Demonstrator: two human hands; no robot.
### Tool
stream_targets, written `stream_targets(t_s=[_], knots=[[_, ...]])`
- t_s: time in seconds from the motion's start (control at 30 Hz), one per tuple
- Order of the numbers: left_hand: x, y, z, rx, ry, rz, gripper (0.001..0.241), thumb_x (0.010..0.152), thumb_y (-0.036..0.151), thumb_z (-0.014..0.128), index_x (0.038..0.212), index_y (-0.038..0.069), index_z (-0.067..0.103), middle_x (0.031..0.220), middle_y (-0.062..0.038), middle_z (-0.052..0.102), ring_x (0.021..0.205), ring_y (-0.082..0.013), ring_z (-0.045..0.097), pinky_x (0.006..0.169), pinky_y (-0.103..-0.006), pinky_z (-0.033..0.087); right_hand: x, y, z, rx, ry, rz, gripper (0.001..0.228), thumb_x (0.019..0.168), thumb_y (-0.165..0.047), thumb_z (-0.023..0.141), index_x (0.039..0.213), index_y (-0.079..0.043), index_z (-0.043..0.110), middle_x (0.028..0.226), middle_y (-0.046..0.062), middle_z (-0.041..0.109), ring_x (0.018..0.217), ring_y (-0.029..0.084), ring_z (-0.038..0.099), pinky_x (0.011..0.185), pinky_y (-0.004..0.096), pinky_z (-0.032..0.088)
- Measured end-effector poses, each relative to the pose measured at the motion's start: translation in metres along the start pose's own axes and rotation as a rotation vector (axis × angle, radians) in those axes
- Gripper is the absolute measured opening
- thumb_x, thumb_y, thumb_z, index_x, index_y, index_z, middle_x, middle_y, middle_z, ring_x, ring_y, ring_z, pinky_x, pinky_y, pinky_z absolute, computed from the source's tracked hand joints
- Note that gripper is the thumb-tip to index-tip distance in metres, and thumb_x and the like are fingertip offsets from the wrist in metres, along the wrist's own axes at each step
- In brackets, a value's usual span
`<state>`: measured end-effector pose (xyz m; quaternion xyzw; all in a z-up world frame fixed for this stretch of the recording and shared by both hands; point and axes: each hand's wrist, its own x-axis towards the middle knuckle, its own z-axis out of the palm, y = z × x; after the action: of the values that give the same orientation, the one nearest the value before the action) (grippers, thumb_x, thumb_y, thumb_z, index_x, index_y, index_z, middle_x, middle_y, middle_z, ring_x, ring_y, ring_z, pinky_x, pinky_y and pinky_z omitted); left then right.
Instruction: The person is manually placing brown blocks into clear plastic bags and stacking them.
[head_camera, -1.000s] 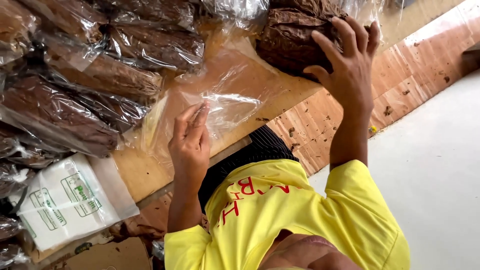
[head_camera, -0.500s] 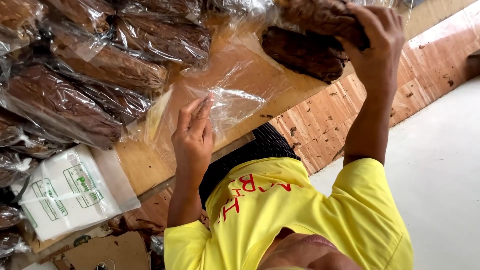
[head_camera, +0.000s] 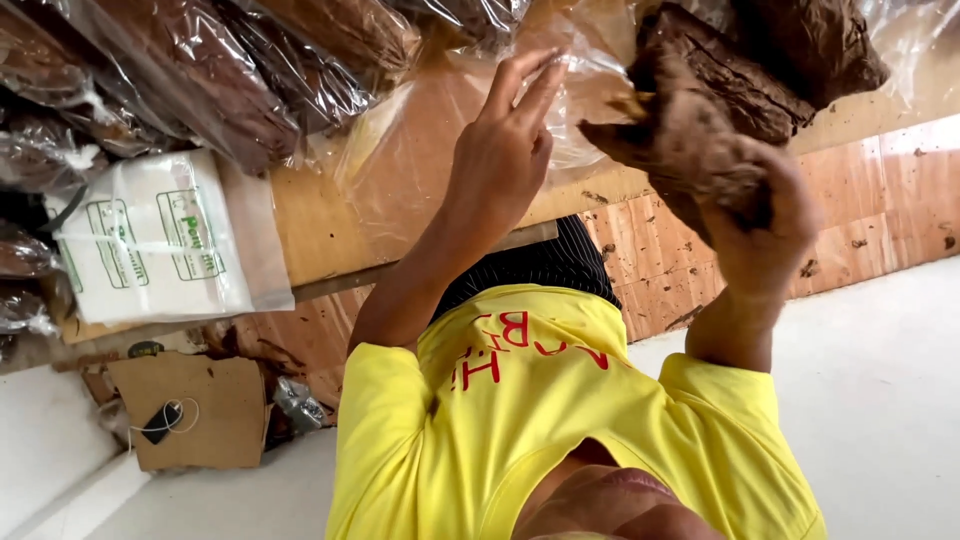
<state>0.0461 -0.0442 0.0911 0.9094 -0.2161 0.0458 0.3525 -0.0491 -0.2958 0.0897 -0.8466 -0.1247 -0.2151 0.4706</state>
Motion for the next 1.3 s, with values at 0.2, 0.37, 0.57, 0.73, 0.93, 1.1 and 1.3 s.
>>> stream_targets(t_s=[0.2,0.37,0.57,0.73,0.93,1.1,1.3], knots=[[-0.003,-0.006,0.016,0.030,0.063,0.032,0.092,0.082,-0.021,0.064,0.152,0.018,0.019,0.151,-0.007,0.038,0.080,-0.0052,0.062,0.052,-0.0092,0.056,-0.003,-0.016,0.031,-0.269,-0.173,0.015,0.065,0.081,0.006,0.078,0.138,0.003,0.047,0.116,0.025,0.065,0.086,0.031,0.065,0.070,0.036,0.055],[-0.004,0.005,-0.003,0.222,0.125,0.134,0.076,0.094,-0.018,0.065,0.151,0.015,0.027,0.151,-0.002,0.040,0.067,-0.0019,0.054,0.052,-0.0138,0.050,0.009,-0.031,0.025,0.029,-0.281,0.165,0.068,0.081,0.013,0.068,0.141,0.003,0.038,0.130,0.027,0.055,0.109,0.035,0.060,0.090,0.039,0.051],[-0.003,-0.013,0.006,0.434,0.235,0.067,0.070,0.104,-0.012,0.068,0.151,0.020,0.027,0.154,-0.004,0.040,0.065,0.0009,0.047,0.048,-0.0125,0.041,0.005,-0.008,0.031,0.756,-0.167,0.611,0.062,0.084,0.002,0.060,0.142,-0.007,0.039,0.130,0.014,0.054,0.108,0.022,0.058,0.092,0.030,0.053],[-0.016,-0.012,0.013,0.128,0.448,-0.050,0.073,0.101,-0.008,0.066,0.152,0.018,0.022,0.150,-0.008,0.042,0.082,-0.0059,0.071,0.049,-0.0095,0.051,0.000,-0.017,0.060,0.605,0.073,0.510,0.062,0.088,0.006,0.057,0.144,-0.010,0.035,0.135,0.012,0.054,0.116,0.022,0.056,0.101,0.031,0.048],[-0.027,0.002,0.027,-0.412,0.207,-0.128,0.078,0.092,-0.004,0.060,0.151,0.018,0.013,0.149,-0.013,0.030,0.082,-0.0159,0.068,0.059,-0.0175,0.068,-0.022,-0.001,0.104,0.015,0.217,0.153,0.080,0.093,-0.002,0.070,0.151,-0.010,0.017,0.157,0.012,0.022,0.150,0.030,0.024,0.126,0.051,0.030],[-0.025,-0.004,0.023,-0.657,0.232,-0.072,0.073,0.095,-0.009,0.058,0.151,0.021,0.023,0.150,-0.004,0.033,0.126,-0.0212,0.054,0.083,-0.0244,0.063,0.000,-0.013,0.109,-0.063,-0.161,-0.209,0.077,0.092,-0.066,0.035,0.143,-0.008,0.029,0.129,0.021,0.044,0.126,0.042,0.040,0.103,0.059,0.041],[-0.025,-0.003,0.026,-0.419,0.275,-0.069,0.088,0.082,0.014,0.077,0.149,0.029,0.022,0.145,-0.001,0.039,0.120,-0.0241,0.064,0.098,-0.0322,0.070,0.005,-0.001,0.110,0.335,-0.150,-0.070,0.039,0.098,-0.044,0.049,0.131,-0.023,0.043,0.150,0.014,0.018,0.143,0.036,0.017,0.121,0.063,0.021]])
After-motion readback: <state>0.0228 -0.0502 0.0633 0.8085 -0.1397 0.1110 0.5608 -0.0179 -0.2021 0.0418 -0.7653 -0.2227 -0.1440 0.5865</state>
